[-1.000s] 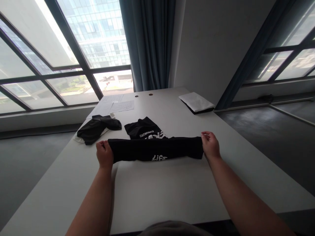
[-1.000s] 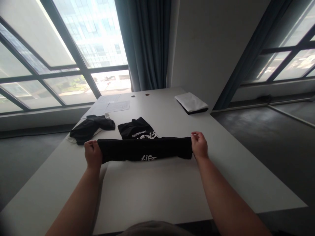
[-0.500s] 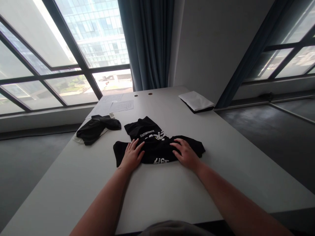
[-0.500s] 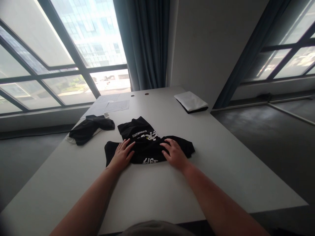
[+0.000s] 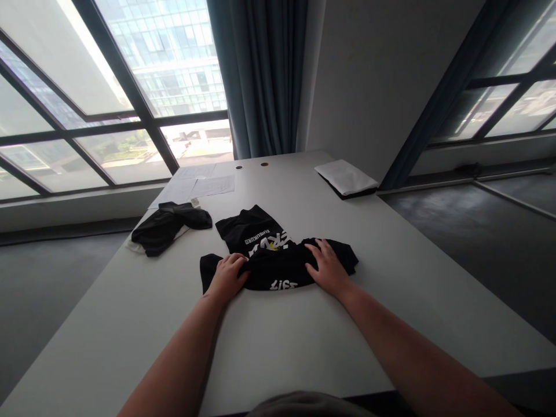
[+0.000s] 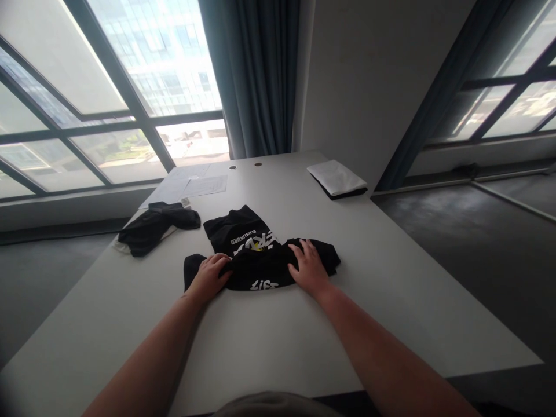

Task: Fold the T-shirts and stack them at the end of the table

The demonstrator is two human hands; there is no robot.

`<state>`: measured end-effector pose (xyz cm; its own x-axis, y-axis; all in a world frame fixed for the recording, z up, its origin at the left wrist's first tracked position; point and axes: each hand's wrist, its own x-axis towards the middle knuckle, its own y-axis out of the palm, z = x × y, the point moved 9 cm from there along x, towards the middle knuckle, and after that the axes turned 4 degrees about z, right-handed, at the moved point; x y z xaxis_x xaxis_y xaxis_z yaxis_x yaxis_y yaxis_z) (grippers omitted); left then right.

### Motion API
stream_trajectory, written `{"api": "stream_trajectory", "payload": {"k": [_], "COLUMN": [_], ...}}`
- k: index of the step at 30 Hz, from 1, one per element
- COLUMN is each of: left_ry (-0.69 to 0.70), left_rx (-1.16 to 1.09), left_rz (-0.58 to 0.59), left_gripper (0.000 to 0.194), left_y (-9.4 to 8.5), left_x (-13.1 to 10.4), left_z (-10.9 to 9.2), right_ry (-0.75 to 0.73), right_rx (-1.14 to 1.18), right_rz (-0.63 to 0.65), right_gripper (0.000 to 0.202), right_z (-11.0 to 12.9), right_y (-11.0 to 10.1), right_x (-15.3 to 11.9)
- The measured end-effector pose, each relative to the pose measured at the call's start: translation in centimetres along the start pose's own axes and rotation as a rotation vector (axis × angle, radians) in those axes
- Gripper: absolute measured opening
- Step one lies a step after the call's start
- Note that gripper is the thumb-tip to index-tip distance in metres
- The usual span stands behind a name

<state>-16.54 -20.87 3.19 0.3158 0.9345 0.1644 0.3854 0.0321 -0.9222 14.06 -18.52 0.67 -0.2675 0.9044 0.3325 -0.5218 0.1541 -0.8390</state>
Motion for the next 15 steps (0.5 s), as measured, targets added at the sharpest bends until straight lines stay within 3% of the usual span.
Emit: {"api": "stream_trajectory", "payload": {"k": [6,15], "left_ry": [0.059,0.013], "left_rx": [-0.131,-0.116], "left_rz": [0.024,0.007], "left_gripper": [0.029,0.022], "left_y": [0.2,-0.8], "left_x": [0.1,-0.2], "left_z": [-0.2,-0.7], "right_ry": [0.118,-0.048], "right_rx": [-0.051,0.103], "right_rz": [-0.007,0.083], "right_gripper": [0.067,0.058], "right_z": [-2.5,-0.3], "right_y": [0.6,-0.9], "right_x": [0.1,0.6]}}
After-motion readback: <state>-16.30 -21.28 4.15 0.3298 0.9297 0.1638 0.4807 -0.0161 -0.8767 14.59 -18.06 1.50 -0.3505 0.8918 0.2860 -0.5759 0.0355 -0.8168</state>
